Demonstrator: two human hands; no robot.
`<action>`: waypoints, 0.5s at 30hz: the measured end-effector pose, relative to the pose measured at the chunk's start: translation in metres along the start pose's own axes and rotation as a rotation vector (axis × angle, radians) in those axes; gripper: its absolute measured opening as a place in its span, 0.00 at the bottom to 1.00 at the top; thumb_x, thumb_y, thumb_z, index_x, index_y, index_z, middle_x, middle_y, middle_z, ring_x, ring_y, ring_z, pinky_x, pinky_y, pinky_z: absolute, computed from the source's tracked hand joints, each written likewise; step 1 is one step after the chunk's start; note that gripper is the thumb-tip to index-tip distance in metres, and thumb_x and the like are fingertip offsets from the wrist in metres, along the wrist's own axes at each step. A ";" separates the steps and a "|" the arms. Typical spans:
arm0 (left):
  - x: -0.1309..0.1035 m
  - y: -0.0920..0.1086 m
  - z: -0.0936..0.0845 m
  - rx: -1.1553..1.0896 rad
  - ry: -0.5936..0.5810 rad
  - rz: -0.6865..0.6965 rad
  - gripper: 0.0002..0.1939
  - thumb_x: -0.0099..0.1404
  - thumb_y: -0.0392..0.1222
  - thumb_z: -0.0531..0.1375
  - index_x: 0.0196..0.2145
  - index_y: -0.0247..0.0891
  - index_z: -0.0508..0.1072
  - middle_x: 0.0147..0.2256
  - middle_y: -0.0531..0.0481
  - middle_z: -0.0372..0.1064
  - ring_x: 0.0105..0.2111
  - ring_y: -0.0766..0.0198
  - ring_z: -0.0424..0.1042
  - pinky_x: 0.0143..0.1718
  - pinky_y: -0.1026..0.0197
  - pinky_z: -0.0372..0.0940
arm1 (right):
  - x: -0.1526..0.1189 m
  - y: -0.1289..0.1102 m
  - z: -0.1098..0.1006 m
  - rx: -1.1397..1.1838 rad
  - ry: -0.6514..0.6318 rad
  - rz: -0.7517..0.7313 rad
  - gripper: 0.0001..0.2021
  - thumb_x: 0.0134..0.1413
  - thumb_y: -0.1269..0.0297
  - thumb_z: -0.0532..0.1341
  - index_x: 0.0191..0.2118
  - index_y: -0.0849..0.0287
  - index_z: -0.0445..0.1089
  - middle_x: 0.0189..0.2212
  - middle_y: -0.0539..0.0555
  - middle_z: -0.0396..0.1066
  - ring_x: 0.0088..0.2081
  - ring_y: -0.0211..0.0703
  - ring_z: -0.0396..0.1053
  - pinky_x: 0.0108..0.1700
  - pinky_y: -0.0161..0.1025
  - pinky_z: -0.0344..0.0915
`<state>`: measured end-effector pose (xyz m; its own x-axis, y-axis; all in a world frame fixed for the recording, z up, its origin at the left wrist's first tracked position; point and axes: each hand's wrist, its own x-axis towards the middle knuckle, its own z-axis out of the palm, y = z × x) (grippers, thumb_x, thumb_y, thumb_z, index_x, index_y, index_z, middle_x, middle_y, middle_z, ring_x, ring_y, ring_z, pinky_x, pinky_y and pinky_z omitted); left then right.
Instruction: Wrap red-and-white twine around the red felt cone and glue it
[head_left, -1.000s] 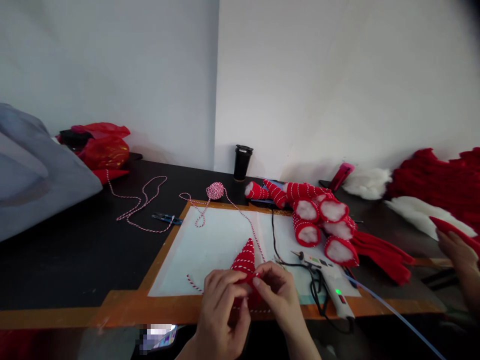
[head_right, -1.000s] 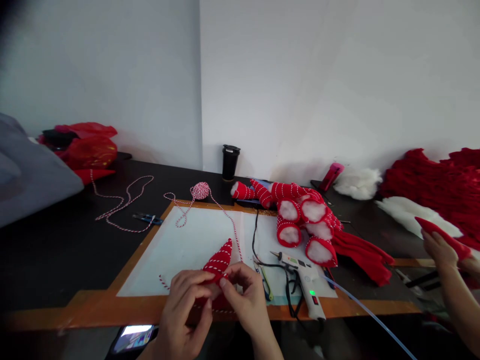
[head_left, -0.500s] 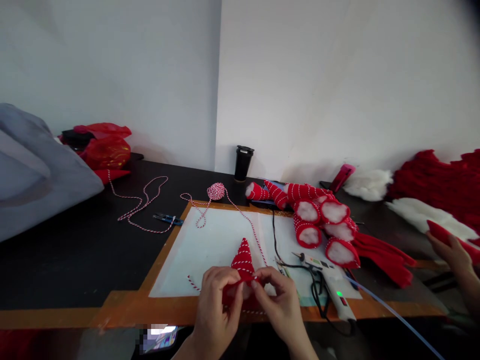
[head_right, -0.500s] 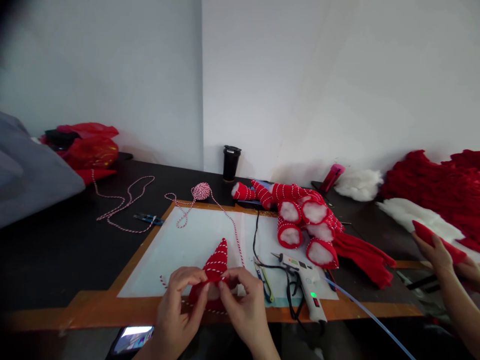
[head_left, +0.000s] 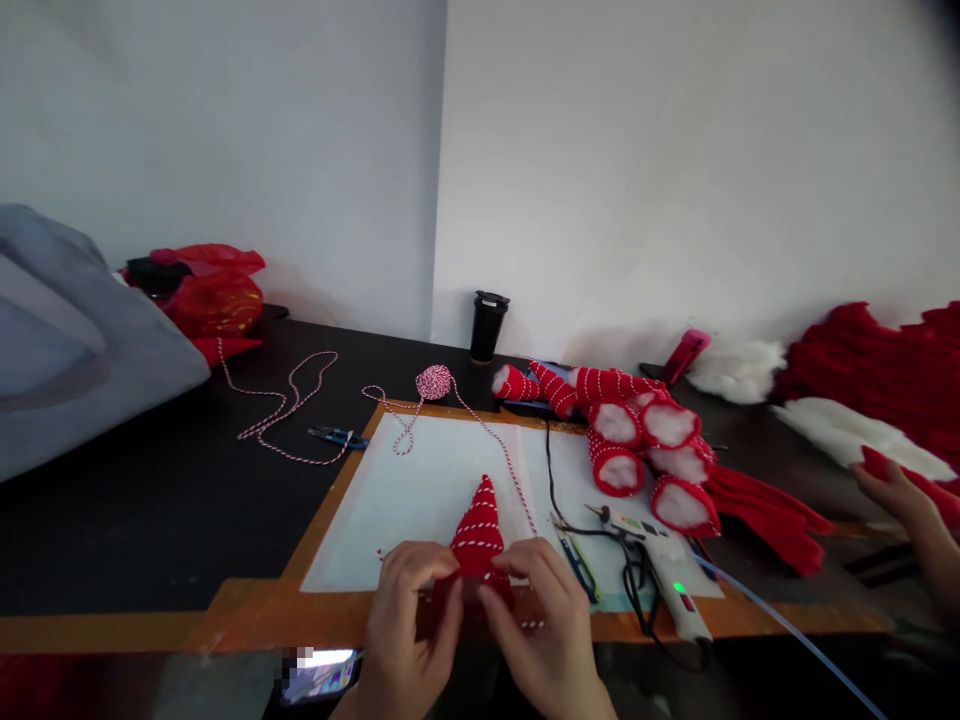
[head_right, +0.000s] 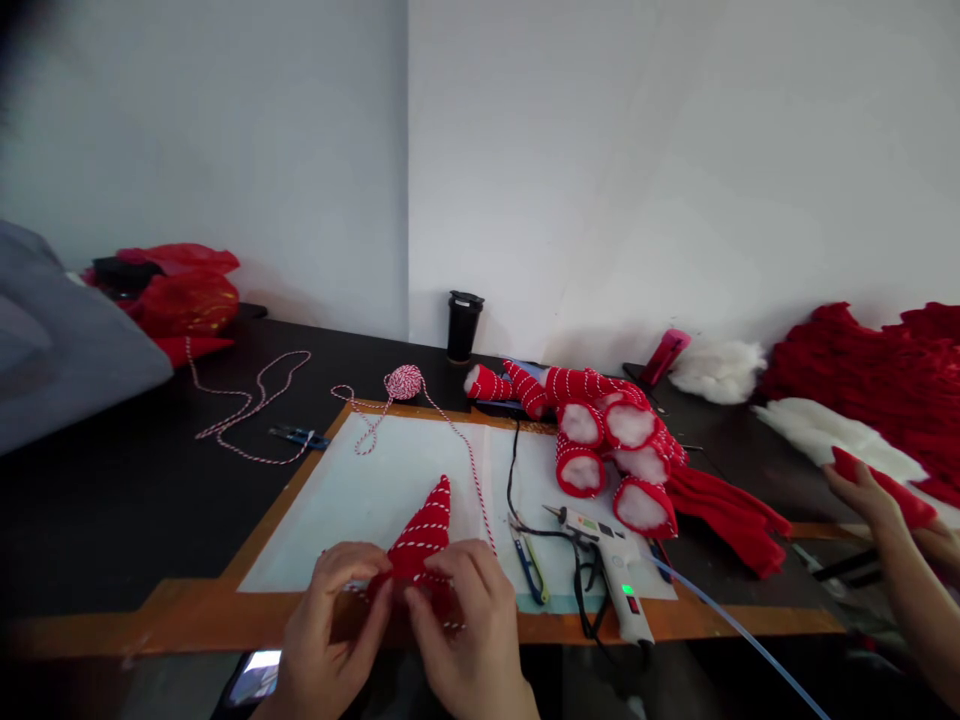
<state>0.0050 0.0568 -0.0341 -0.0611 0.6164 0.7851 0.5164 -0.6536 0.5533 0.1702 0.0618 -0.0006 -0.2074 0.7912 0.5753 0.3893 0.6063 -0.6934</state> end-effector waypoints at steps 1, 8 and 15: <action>-0.001 -0.001 -0.002 0.006 -0.006 0.003 0.13 0.65 0.23 0.57 0.43 0.37 0.66 0.39 0.47 0.68 0.40 0.61 0.69 0.44 0.55 0.66 | -0.001 -0.001 0.003 -0.031 0.003 -0.032 0.10 0.60 0.75 0.60 0.43 0.53 0.68 0.37 0.53 0.70 0.39 0.44 0.69 0.41 0.39 0.68; -0.013 -0.007 -0.015 0.067 -0.008 0.101 0.15 0.62 0.22 0.57 0.45 0.36 0.68 0.39 0.47 0.71 0.42 0.59 0.70 0.47 0.52 0.67 | -0.006 -0.001 0.019 -0.270 0.045 -0.169 0.11 0.57 0.73 0.62 0.46 0.56 0.67 0.37 0.57 0.73 0.36 0.50 0.70 0.37 0.46 0.68; -0.023 -0.013 -0.021 0.130 0.000 0.118 0.15 0.61 0.23 0.59 0.43 0.37 0.69 0.37 0.48 0.74 0.39 0.59 0.74 0.49 0.52 0.69 | -0.012 0.002 0.020 -0.244 0.047 -0.234 0.17 0.54 0.74 0.62 0.50 0.56 0.69 0.41 0.59 0.73 0.40 0.51 0.71 0.41 0.46 0.72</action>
<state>-0.0186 0.0416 -0.0534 0.0064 0.5387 0.8425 0.6261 -0.6591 0.4166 0.1555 0.0550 -0.0180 -0.2767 0.6250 0.7299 0.5410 0.7291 -0.4192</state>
